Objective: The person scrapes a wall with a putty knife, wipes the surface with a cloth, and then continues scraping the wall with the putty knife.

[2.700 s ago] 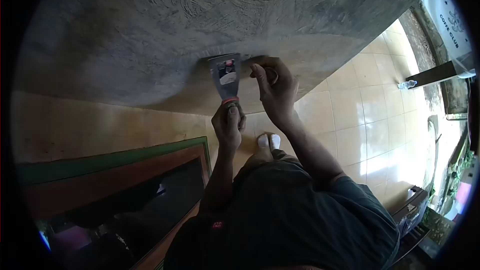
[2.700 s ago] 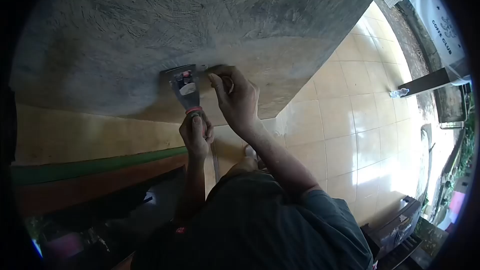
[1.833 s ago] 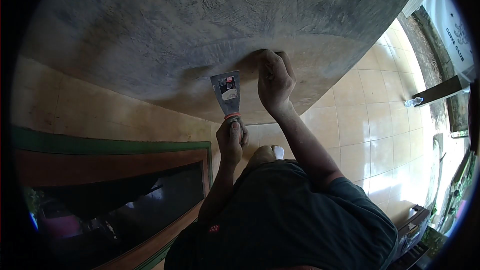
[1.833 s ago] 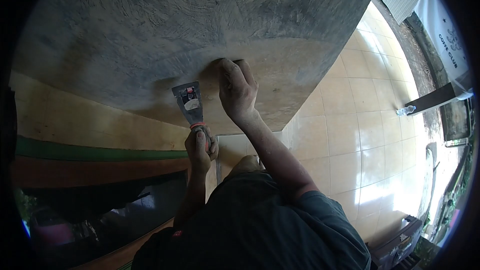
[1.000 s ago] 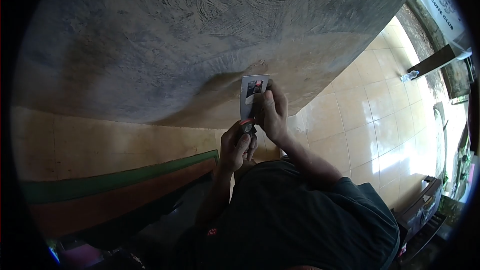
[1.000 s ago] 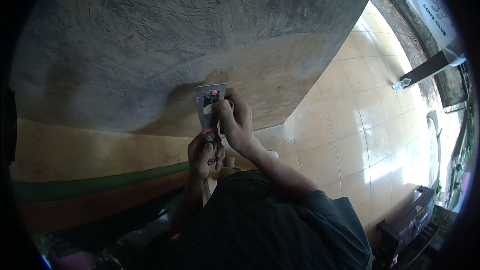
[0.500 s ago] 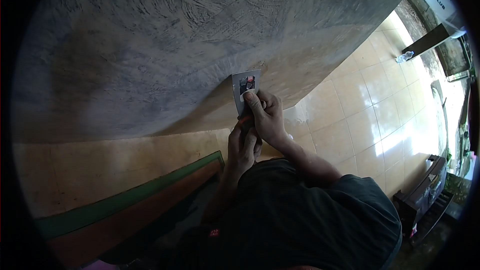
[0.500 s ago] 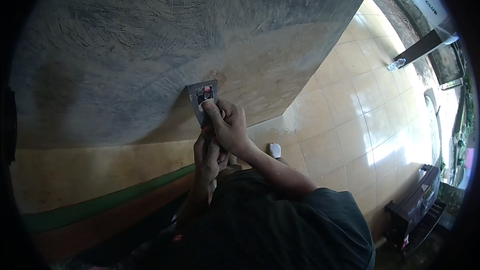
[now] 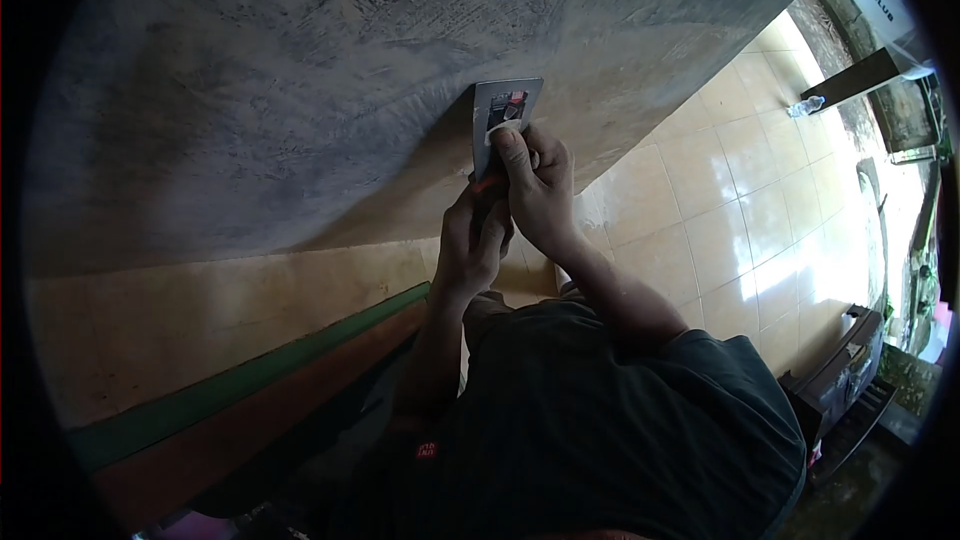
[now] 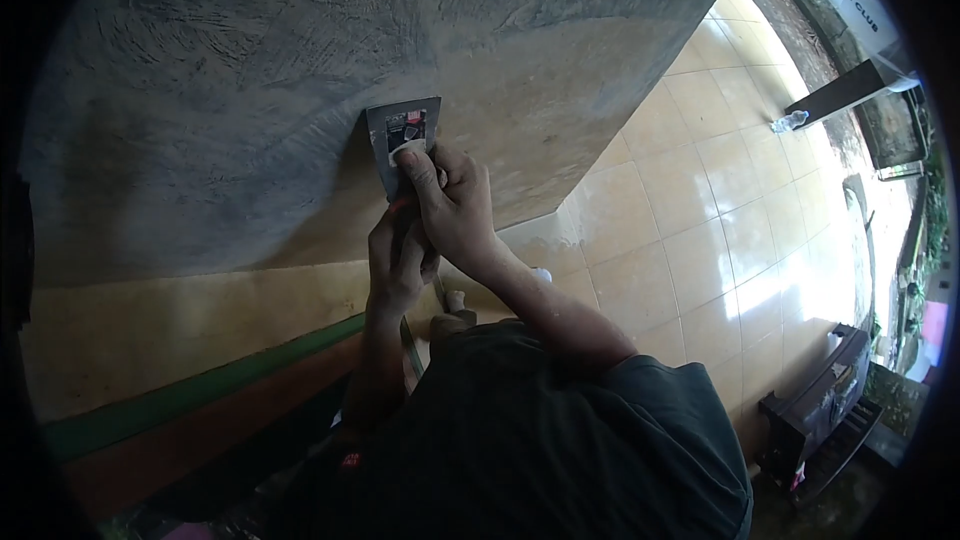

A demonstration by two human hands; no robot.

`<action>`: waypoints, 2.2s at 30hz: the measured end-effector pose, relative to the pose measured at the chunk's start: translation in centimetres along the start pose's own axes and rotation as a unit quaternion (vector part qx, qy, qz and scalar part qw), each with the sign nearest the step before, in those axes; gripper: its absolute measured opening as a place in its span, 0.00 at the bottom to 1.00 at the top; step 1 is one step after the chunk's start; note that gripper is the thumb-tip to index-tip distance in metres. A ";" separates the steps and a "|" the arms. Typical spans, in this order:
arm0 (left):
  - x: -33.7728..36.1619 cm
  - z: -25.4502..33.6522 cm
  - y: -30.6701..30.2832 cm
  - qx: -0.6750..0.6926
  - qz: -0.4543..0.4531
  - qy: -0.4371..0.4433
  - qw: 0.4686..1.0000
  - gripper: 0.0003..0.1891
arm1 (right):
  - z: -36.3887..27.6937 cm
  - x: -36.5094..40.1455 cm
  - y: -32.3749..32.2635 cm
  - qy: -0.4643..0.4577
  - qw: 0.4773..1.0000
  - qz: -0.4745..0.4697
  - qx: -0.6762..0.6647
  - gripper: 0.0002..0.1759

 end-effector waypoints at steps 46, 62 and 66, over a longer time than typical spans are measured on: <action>7.3 -1.5 -7.7 0.183 0.063 -0.072 0.978 0.17 | -6.3 3.2 12.4 -0.486 0.787 -0.303 0.230 0.23; 5.7 -0.4 -7.7 0.104 0.118 -0.012 0.987 0.16 | -6.0 4.2 12.1 -0.564 0.764 -0.195 0.244 0.24; 6.6 -1.5 -7.5 0.118 0.136 -0.081 0.980 0.17 | -5.3 4.5 12.0 -0.577 0.768 -0.214 0.176 0.22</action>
Point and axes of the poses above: each hand's wrist, its own x-axis away from the middle knuckle, its own y-axis out of the palm, z = x × y, the point moved 8 cm from there along -x, towards the middle knuckle, and after that the axes turned 4 degrees about -y, right-handed, at the moved point
